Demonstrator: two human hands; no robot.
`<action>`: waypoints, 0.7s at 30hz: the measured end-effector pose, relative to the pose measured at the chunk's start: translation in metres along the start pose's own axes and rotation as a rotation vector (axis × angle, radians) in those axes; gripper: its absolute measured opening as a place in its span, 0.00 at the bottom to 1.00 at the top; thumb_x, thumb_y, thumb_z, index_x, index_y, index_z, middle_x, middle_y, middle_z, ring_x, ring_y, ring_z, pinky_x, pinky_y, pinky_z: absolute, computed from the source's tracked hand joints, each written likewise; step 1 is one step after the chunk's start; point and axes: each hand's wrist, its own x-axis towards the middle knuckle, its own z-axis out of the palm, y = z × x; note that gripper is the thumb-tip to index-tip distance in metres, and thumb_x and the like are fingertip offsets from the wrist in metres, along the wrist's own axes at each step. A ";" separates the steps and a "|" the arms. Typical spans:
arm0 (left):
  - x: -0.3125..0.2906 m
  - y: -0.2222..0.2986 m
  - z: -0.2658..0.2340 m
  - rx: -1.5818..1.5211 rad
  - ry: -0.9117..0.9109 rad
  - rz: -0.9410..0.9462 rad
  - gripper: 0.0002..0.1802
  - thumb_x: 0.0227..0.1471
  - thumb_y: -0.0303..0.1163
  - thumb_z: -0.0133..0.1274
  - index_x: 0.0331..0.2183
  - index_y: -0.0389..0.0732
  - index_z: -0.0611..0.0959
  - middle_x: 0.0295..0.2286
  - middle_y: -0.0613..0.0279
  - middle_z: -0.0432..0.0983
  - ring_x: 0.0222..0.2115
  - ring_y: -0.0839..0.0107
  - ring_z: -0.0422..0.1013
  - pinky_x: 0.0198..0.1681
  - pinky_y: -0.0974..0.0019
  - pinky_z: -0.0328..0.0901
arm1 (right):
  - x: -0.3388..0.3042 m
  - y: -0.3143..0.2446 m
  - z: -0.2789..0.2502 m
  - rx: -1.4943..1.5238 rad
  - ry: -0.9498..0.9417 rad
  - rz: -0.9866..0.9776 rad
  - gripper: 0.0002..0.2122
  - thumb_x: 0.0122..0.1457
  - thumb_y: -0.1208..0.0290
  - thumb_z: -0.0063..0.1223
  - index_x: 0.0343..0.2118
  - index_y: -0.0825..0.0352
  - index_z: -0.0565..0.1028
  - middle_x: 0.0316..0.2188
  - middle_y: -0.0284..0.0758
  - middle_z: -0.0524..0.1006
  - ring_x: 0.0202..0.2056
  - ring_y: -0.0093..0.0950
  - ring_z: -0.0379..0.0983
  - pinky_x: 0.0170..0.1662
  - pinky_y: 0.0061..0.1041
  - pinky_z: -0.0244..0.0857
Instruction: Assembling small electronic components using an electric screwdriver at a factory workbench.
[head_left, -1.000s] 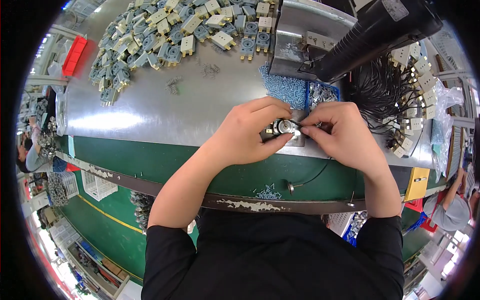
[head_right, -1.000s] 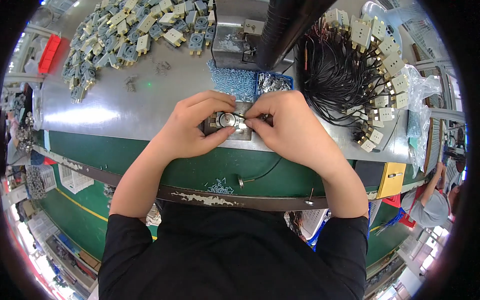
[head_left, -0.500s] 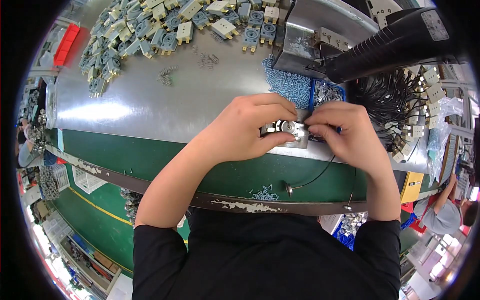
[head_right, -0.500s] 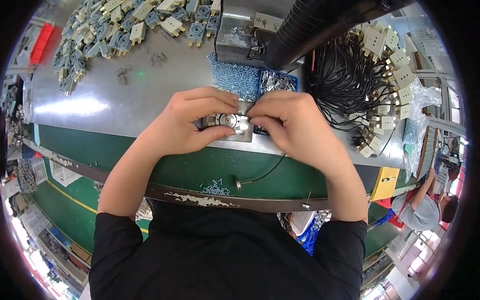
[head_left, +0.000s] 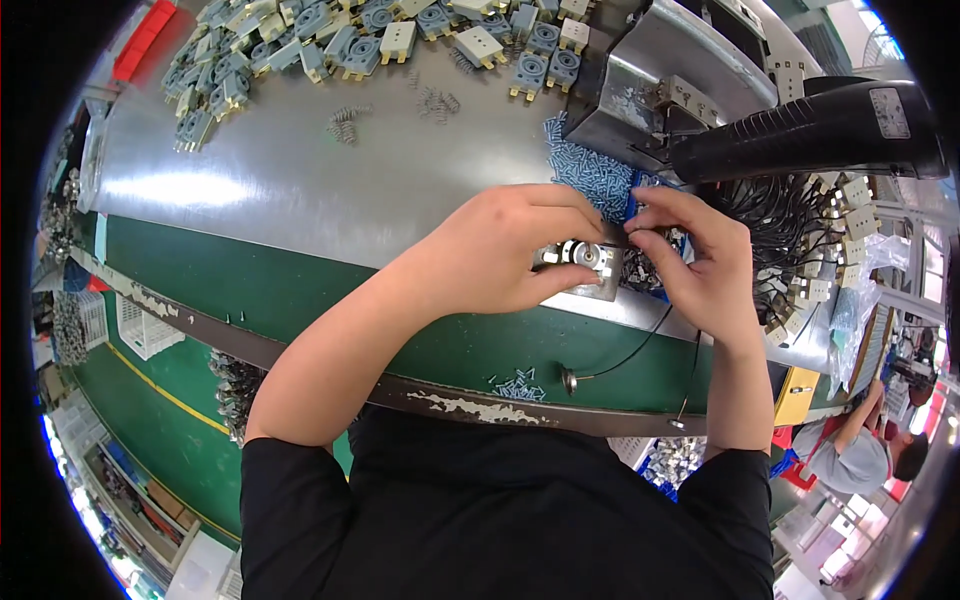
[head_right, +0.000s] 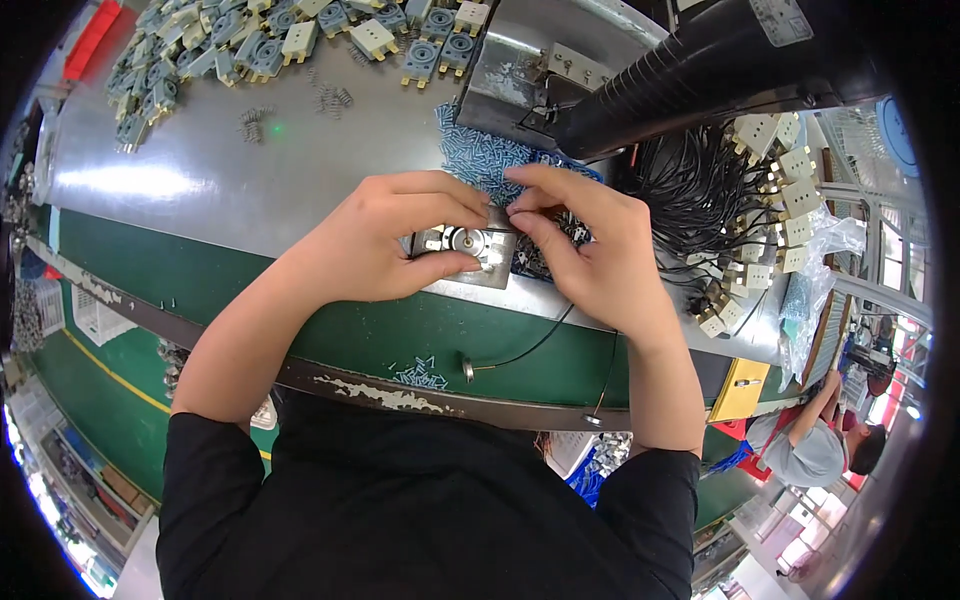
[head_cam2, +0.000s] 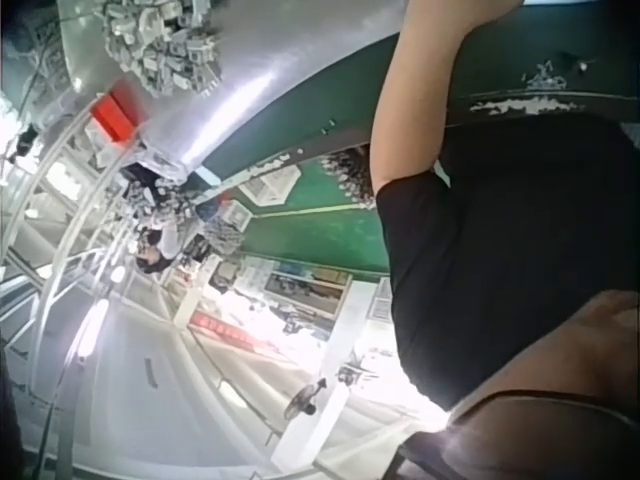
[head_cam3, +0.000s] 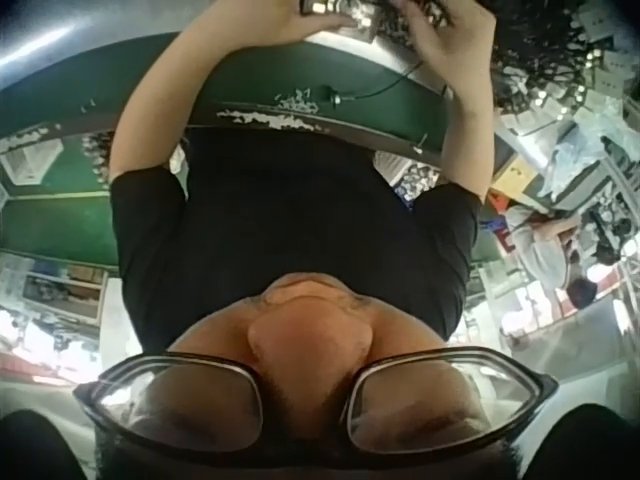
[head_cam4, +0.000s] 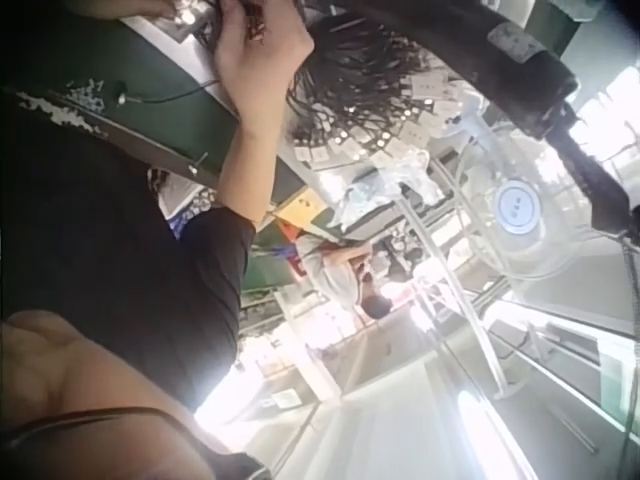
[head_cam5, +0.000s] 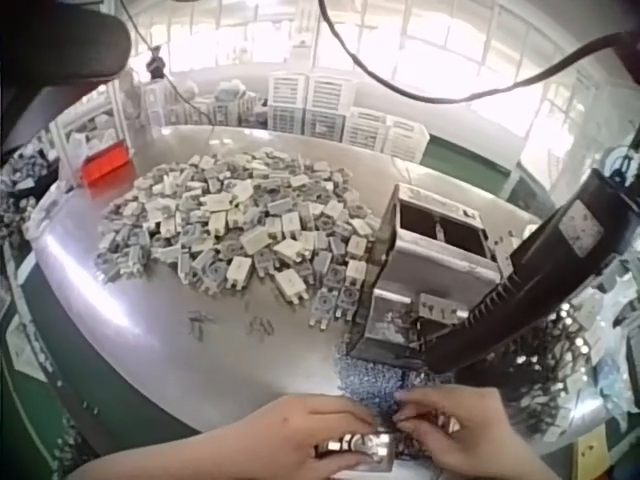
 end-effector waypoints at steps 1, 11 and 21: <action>0.000 -0.001 0.000 0.003 0.003 0.008 0.18 0.45 0.24 0.72 0.40 0.34 0.86 0.41 0.52 0.84 0.43 0.54 0.82 0.46 0.58 0.77 | 0.001 0.000 0.001 -0.003 -0.004 -0.002 0.09 0.54 0.86 0.63 0.37 0.70 0.85 0.37 0.41 0.85 0.41 0.33 0.83 0.45 0.27 0.75; -0.002 -0.004 0.004 0.013 0.054 0.037 0.15 0.49 0.32 0.70 0.38 0.37 0.86 0.40 0.60 0.82 0.39 0.56 0.80 0.43 0.58 0.75 | 0.003 0.008 0.001 -0.158 -0.144 -0.317 0.07 0.49 0.85 0.65 0.33 0.71 0.83 0.36 0.41 0.85 0.39 0.37 0.83 0.45 0.32 0.76; -0.004 -0.003 0.003 0.019 0.027 0.006 0.17 0.47 0.28 0.71 0.39 0.36 0.85 0.43 0.56 0.82 0.40 0.54 0.80 0.43 0.57 0.75 | 0.007 -0.004 0.003 0.056 -0.181 0.050 0.13 0.57 0.85 0.62 0.46 0.75 0.77 0.35 0.38 0.85 0.40 0.21 0.82 0.48 0.22 0.74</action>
